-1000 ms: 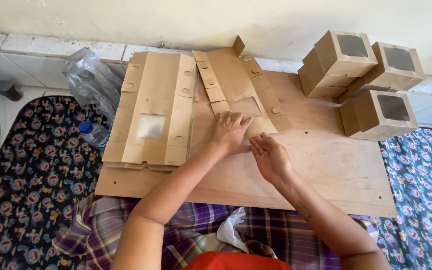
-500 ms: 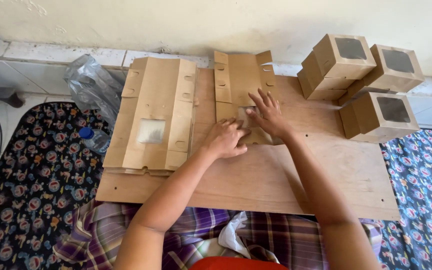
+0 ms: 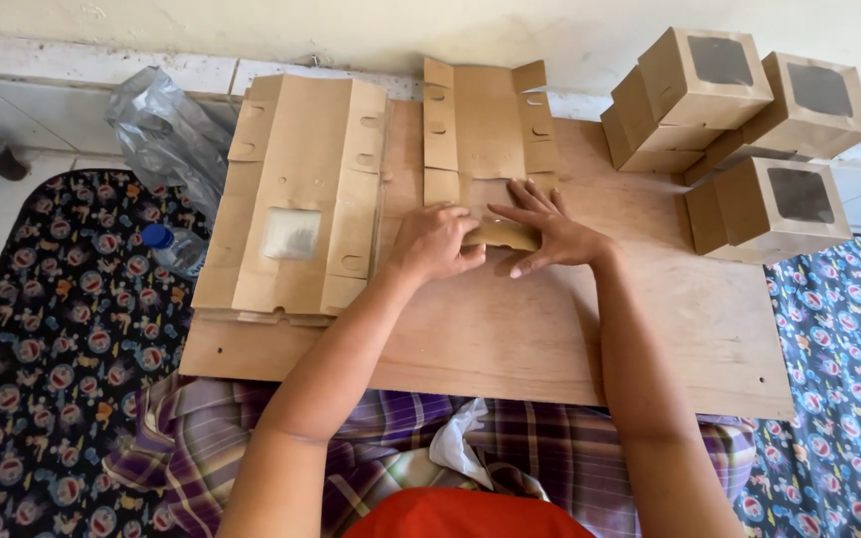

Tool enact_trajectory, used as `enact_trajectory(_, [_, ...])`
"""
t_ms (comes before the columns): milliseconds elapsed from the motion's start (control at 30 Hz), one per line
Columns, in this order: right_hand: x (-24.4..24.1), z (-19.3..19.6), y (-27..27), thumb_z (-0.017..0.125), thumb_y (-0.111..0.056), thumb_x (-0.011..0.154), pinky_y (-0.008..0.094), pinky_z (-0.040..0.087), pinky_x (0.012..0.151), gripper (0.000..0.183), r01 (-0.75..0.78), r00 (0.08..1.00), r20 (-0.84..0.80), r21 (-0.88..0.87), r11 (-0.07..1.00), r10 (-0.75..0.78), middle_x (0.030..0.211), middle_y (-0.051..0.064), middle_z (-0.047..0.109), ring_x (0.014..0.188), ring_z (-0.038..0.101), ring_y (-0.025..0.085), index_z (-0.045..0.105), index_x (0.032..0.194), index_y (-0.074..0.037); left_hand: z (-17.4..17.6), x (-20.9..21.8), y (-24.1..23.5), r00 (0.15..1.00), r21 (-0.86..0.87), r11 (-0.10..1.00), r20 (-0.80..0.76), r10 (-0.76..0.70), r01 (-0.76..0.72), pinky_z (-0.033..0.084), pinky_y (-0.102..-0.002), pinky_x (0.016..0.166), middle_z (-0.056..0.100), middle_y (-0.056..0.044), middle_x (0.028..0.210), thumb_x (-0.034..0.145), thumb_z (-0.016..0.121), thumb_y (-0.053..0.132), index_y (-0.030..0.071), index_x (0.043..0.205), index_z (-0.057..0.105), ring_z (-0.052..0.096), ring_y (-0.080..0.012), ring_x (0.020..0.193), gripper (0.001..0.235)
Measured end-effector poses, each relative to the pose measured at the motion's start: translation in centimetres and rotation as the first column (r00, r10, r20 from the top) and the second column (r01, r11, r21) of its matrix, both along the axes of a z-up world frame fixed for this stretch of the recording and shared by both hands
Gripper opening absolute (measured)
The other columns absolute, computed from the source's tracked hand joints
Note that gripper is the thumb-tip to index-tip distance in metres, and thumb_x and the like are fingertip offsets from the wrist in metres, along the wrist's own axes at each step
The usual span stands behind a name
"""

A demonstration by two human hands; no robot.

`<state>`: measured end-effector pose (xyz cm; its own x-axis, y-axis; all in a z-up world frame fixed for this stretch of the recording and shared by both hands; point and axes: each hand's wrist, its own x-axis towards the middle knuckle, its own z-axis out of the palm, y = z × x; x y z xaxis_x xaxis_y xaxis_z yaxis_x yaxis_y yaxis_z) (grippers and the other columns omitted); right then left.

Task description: Assembling a cardboard box from a flat template by folding and tucking flaps.

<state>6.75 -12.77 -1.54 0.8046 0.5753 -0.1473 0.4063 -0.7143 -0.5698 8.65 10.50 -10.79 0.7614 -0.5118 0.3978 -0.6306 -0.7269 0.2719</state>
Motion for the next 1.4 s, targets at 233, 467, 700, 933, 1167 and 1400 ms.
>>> enact_trajectory(233, [1.2, -2.9, -2.2, 0.089, -0.056, 0.064, 0.061, -0.007, 0.125, 0.076, 0.022, 0.998, -0.063, 0.045, 0.999, -0.019, 0.172, 0.012, 0.017, 0.157, 0.003, 0.042, 0.067, 0.135, -0.039, 3.7, -1.1, 1.4, 0.999, 0.043, 0.999, -0.042, -0.031, 0.033, 0.060, -0.039, 0.079, 0.077, -0.006, 0.101, 0.082, 0.074, 0.046, 0.020, 0.103, 0.081, 0.075, -0.0284, 0.094, 0.034])
enact_trajectory(467, [1.0, -4.0, -1.5, 0.086, -0.064, 0.064, 0.057, -0.010, 0.125, 0.076, -0.014, 1.000, 0.000, -0.111, 0.994, 0.014, 0.174, 0.003, 0.004, 0.158, -0.004, 0.037, 0.064, 0.135, -0.047, 2.9, -1.2, 0.7, 0.991, 0.117, 0.985, -0.061, -0.122, 0.128, 0.060, -0.038, 0.079, 0.076, -0.003, 0.095, 0.076, 0.081, 0.042, 0.022, 0.100, 0.081, 0.073, -0.0250, 0.092, 0.032])
enact_trajectory(700, [1.6, -4.7, -2.7, 0.084, -0.055, 0.072, 0.062, -0.006, 0.124, 0.054, -0.048, 0.999, 0.010, 0.086, 0.995, 0.048, 0.172, 0.005, 0.021, 0.157, 0.009, 0.039, 0.074, 0.123, -0.041, 5.9, -2.6, 1.2, 0.969, 0.010, 0.988, -0.200, -0.147, 0.152, 0.060, -0.045, 0.079, 0.076, -0.010, 0.091, 0.093, 0.066, 0.040, 0.018, 0.099, 0.081, 0.073, -0.0328, 0.090, 0.026])
enact_trajectory(933, [0.0, -1.8, -2.3, 0.081, -0.031, 0.086, 0.066, 0.011, 0.123, 0.024, 0.075, 0.997, -0.031, 0.331, 0.941, -0.068, 0.139, 0.018, 0.065, 0.145, 0.039, 0.046, 0.081, 0.109, -0.021, 2.5, -1.3, 0.0, 0.986, 0.025, 0.996, -0.145, -0.077, 0.081, 0.061, -0.044, 0.075, 0.076, -0.007, 0.085, 0.100, 0.058, 0.041, 0.027, 0.109, 0.078, 0.075, -0.0304, 0.083, 0.026])
enact_trajectory(1167, [0.8, -4.8, -3.0, 0.080, -0.030, 0.093, 0.047, 0.050, 0.105, 0.013, 0.196, 0.951, 0.174, 0.300, 0.934, -0.255, 0.097, 0.005, 0.078, 0.119, 0.067, 0.031, 0.082, 0.094, -0.017, 2.6, -0.8, 0.1, 1.000, 0.056, 0.998, -0.026, -0.003, 0.005, 0.062, -0.043, 0.069, 0.075, -0.006, 0.080, 0.102, 0.057, 0.034, 0.034, 0.122, 0.069, 0.077, -0.0270, 0.076, 0.024])
enact_trajectory(1400, [0.2, -4.3, -2.6, 0.078, -0.032, 0.094, 0.042, 0.055, 0.075, 0.022, 0.191, 0.921, 0.294, 0.236, 0.953, -0.257, 0.079, 0.009, 0.071, 0.081, 0.071, 0.031, 0.078, 0.087, -0.012, 0.1, 0.7, 0.1, 0.987, 0.099, 0.987, 0.107, 0.118, -0.129, 0.058, -0.037, 0.070, 0.069, 0.003, 0.080, 0.094, 0.067, 0.038, 0.038, 0.114, 0.072, 0.072, -0.0212, 0.078, 0.021])
